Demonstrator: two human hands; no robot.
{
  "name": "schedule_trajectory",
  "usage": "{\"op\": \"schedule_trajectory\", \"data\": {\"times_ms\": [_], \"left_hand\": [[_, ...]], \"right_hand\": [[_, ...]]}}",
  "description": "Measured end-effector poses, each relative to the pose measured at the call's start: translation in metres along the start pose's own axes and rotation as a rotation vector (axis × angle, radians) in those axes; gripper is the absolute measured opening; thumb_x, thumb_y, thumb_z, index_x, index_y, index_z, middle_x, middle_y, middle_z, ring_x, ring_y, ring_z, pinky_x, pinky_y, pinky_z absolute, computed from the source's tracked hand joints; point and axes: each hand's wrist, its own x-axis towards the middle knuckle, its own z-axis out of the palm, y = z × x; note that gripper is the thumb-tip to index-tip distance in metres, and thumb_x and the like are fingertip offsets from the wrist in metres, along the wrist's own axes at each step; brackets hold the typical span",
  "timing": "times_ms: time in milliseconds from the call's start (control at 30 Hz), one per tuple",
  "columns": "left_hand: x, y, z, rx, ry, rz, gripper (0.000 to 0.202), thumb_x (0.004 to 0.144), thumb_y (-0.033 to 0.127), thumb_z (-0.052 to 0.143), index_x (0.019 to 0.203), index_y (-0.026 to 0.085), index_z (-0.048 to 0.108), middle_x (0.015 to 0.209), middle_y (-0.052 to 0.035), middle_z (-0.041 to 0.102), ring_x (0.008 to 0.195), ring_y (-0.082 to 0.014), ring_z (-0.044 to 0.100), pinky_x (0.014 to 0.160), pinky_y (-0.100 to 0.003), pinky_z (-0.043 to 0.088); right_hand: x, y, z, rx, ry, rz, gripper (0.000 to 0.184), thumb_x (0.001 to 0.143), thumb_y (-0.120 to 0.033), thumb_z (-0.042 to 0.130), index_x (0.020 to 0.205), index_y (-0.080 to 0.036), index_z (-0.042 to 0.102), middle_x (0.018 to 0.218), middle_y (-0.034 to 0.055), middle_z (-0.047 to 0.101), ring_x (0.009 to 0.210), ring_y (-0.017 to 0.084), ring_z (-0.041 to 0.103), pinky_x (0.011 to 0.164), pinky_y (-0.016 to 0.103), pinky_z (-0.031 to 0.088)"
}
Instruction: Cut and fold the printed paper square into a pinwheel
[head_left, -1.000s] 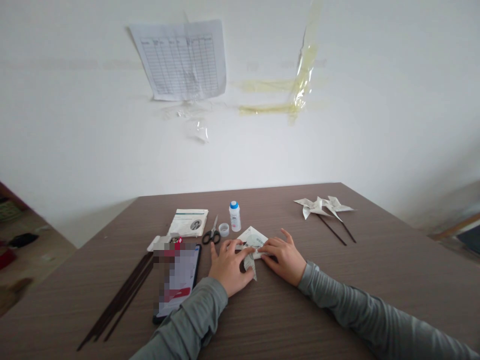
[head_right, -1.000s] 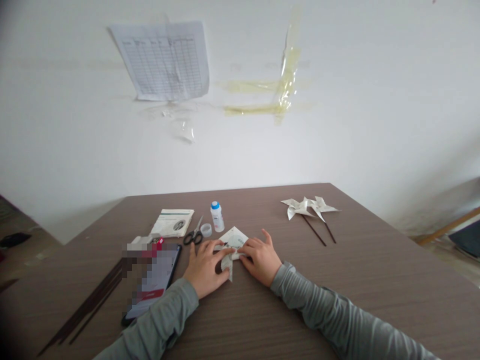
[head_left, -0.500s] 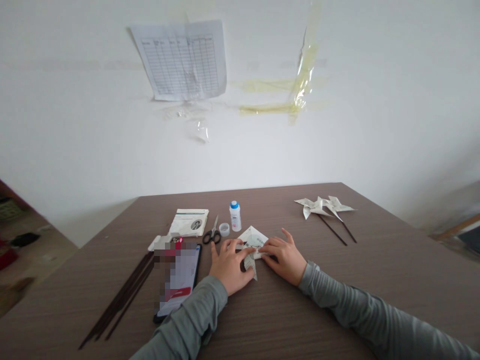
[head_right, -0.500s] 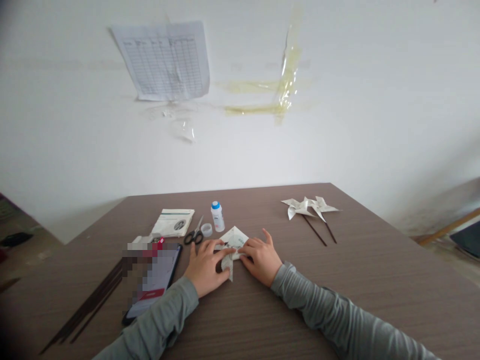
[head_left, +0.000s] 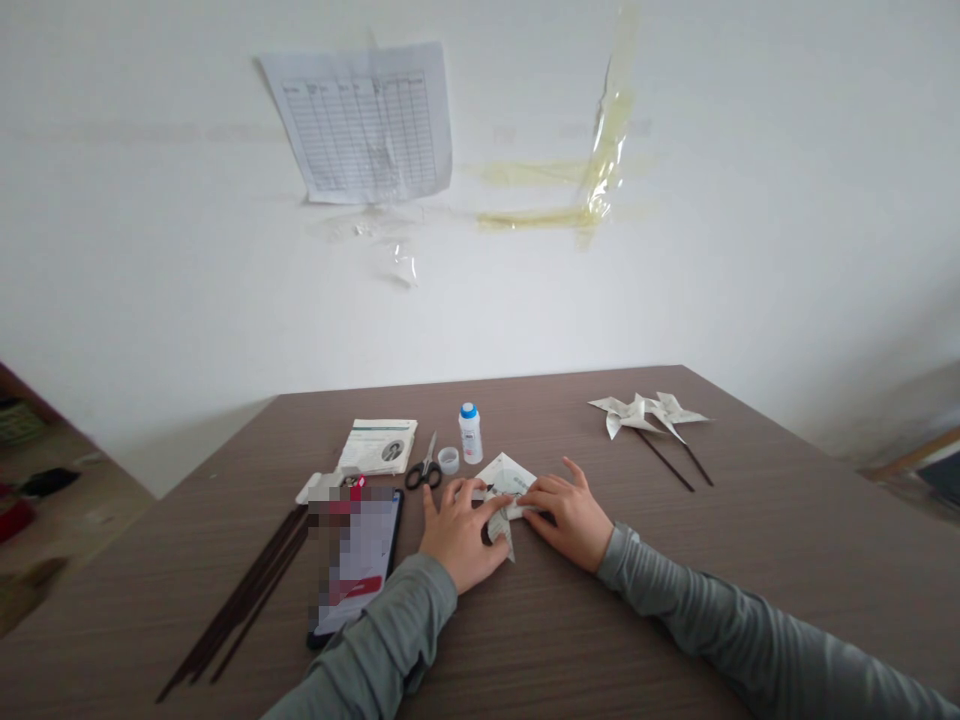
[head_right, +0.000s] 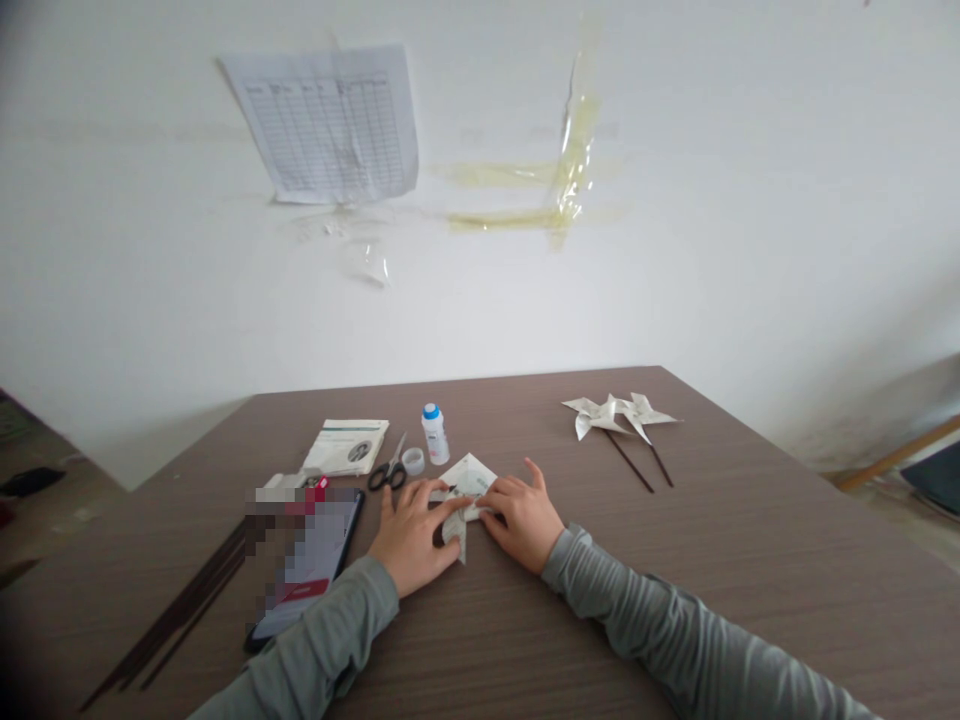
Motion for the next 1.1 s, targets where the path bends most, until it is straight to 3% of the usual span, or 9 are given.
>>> {"op": "schedule_trajectory", "data": {"times_ms": [300,767,1100], "left_hand": [[-0.0007,0.0017,-0.0035,-0.004,-0.039,-0.018,0.07,0.104,0.027,0.094,0.171,0.047,0.09,0.188,-0.0131,0.076,0.187,-0.0536,0.056,0.157,-0.1,0.018],[-0.003,0.0052,-0.0082,0.018,-0.07,-0.035,0.068,0.107,0.028,0.092,0.172,0.048,0.089,0.194,-0.0121,0.071,0.192,-0.0529,0.05,0.158,-0.098,0.02],[-0.0003,-0.0022,0.0006,-0.023,0.043,-0.02,0.07,0.097,0.031,0.102,0.165,0.046,0.093,0.194,-0.0135,0.07,0.185,-0.0571,0.056,0.154,-0.1,0.03]], "right_hand": [[0.0001,-0.0024,-0.0022,-0.036,0.018,-0.002,0.032,0.116,-0.016,0.078,0.129,-0.035,0.1,0.119,0.0072,0.099,0.116,0.034,0.096,0.152,0.079,0.048],[-0.001,0.0069,0.0027,-0.054,0.079,-0.064,0.025,0.118,-0.023,0.081,0.132,-0.034,0.099,0.115,0.0059,0.098,0.11,0.03,0.095,0.151,0.077,0.05],[0.0005,-0.0004,-0.0037,-0.042,0.039,-0.013,0.029,0.117,-0.018,0.079,0.13,-0.034,0.1,0.12,0.0077,0.1,0.115,0.035,0.097,0.151,0.081,0.048]]}}
